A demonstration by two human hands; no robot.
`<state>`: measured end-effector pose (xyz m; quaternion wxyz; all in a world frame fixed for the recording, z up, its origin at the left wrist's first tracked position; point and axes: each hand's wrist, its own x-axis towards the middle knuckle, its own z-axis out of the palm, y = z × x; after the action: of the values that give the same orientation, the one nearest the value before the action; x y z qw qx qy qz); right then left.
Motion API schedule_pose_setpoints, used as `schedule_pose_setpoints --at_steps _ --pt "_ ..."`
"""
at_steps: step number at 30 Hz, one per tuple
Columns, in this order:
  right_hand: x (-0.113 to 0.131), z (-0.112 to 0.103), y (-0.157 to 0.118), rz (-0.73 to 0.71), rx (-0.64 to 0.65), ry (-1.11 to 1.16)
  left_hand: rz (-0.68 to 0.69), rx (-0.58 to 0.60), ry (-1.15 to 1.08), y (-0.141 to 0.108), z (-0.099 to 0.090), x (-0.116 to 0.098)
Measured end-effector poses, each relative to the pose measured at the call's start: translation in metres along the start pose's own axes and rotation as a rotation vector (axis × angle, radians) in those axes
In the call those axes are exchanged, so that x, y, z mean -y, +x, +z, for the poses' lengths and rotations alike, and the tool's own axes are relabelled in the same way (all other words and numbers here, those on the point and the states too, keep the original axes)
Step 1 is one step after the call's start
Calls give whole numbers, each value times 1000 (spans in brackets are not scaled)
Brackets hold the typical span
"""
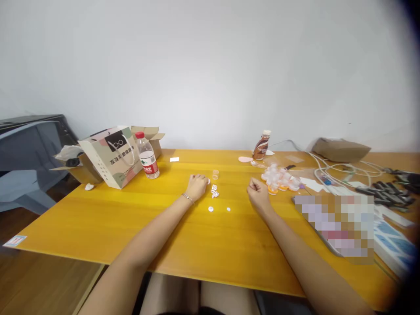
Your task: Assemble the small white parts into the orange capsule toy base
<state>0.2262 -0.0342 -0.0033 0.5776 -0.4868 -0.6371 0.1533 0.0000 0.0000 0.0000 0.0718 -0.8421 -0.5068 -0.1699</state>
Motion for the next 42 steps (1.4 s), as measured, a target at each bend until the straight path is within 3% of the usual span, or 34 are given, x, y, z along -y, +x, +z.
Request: schedule_pose_setpoints --at_steps 5,10,17,20,23,28,36,42 --pt "-3 2 4 2 0 -103 27 -46 -46 -23 -21 -3" --pt "-12 8 6 34 -34 -129 248 -34 -218 -64 -48 -9" --pt "-15 10 3 54 35 -111 389 56 -225 -78 -44 -18" --pt "-15 11 3 73 58 -86 323 43 -306 -76 -50 -8" --pt "-8 12 1 100 108 -42 150 10 -378 -76 -58 17" --pt "15 15 -6 145 248 28 -10 158 -399 -76 -60 53" --pt "37 23 -19 -21 463 -90 -106 270 -411 -73 -47 41" --pt "43 22 -23 -91 568 -123 -68 214 -266 -77 -50 36"
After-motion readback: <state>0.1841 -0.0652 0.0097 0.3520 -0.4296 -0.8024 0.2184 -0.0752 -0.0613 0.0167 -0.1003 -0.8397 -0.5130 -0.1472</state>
